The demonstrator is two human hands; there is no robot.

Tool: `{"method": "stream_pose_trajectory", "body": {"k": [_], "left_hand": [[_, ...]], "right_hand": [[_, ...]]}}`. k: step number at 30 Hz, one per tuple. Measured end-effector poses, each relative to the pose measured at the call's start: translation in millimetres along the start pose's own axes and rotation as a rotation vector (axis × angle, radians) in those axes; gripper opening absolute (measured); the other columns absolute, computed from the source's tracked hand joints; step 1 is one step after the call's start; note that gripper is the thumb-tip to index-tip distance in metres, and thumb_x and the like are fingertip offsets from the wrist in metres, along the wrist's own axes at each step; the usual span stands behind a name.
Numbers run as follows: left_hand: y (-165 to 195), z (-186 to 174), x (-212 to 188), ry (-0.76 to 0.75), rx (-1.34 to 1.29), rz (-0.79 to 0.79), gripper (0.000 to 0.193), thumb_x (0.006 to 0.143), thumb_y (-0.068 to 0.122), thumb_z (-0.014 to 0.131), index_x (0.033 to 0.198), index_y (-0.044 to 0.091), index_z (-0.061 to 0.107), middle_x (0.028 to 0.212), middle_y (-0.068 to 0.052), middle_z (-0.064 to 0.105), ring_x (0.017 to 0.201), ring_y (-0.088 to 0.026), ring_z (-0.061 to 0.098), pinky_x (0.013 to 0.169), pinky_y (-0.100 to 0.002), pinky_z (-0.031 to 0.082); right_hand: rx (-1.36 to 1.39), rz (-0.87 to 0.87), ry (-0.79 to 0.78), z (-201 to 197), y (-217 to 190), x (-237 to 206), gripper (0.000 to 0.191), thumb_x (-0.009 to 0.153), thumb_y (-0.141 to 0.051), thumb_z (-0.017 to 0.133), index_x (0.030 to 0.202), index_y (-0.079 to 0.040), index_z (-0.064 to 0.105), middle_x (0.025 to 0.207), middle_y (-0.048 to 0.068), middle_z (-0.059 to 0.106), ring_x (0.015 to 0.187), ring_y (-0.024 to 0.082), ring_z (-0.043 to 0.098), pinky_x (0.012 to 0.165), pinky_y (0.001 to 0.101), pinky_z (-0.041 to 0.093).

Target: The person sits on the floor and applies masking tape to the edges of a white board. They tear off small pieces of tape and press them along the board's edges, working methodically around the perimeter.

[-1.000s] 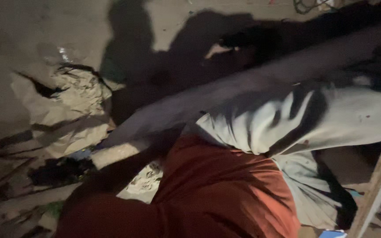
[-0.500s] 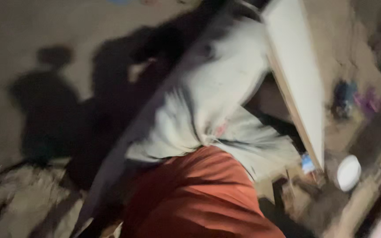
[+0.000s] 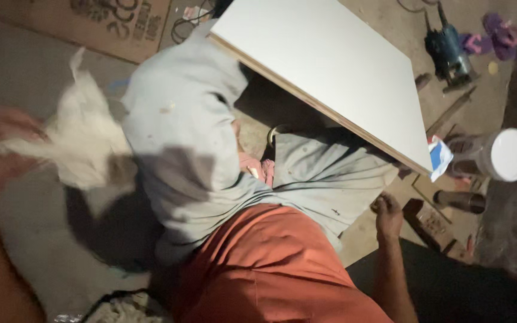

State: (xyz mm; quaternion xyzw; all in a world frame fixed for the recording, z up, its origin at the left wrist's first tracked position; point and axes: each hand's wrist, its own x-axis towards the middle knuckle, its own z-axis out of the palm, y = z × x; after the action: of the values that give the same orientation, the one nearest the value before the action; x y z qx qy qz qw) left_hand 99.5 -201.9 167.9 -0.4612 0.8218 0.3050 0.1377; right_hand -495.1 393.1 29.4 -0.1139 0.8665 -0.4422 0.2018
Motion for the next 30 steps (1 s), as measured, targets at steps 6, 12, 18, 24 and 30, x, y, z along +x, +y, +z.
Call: {"method": "stream_pose_trajectory", "body": {"k": [6,12,18,24,30], "left_hand": [[197,-48,116,0.588,0.496,0.158,0.021,0.092,0.007,0.075,0.112,0.007,0.068,0.116,-0.008,0.065,0.107,-0.02,0.067,0.092,-0.035,0.058],[508,89,86,0.321,-0.647,1.319,0.014,0.101,0.0,0.069,0.106,0.012,0.065,0.104,-0.003,0.063,0.101,-0.018,0.064,0.093,-0.033,0.056],[648,270,82,0.169,-0.171,1.436,0.015,0.096,0.01,0.061,0.106,0.013,0.071,0.109,-0.007,0.063,0.108,-0.024,0.058,0.091,-0.039,0.053],[616,276,121,0.292,-0.148,1.591,0.011,0.085,0.011,0.062,0.091,0.012,0.071,0.105,-0.007,0.065,0.109,-0.027,0.059,0.093,-0.042,0.05],[491,151,158,-0.157,0.076,1.015,0.022,0.099,0.026,0.06,0.09,0.007,0.067,0.103,-0.016,0.066,0.104,-0.032,0.059,0.098,-0.045,0.046]], "right_hand": [[0.091,-0.18,0.209,19,22,17,0.024,0.105,-0.011,0.06,0.123,0.004,0.066,0.101,0.008,0.068,0.085,0.014,0.064,0.077,0.0284,0.055],[0.233,-0.21,0.356,47,27,6,0.024,0.102,-0.005,0.06,0.123,0.003,0.07,0.102,0.006,0.07,0.084,0.011,0.06,0.074,0.0259,0.051],[0.221,0.076,0.417,63,20,-7,0.021,0.105,-0.007,0.058,0.121,0.001,0.068,0.089,0.004,0.06,0.072,0.012,0.051,0.061,0.0271,0.043],[0.155,-0.151,0.351,61,26,-25,0.022,0.104,-0.004,0.056,0.123,0.002,0.067,0.098,0.002,0.068,0.082,0.007,0.059,0.073,0.0221,0.05],[0.232,-0.033,0.387,71,39,-17,0.023,0.102,-0.003,0.055,0.119,0.002,0.069,0.094,0.001,0.067,0.078,0.006,0.057,0.068,0.022,0.047]]}}
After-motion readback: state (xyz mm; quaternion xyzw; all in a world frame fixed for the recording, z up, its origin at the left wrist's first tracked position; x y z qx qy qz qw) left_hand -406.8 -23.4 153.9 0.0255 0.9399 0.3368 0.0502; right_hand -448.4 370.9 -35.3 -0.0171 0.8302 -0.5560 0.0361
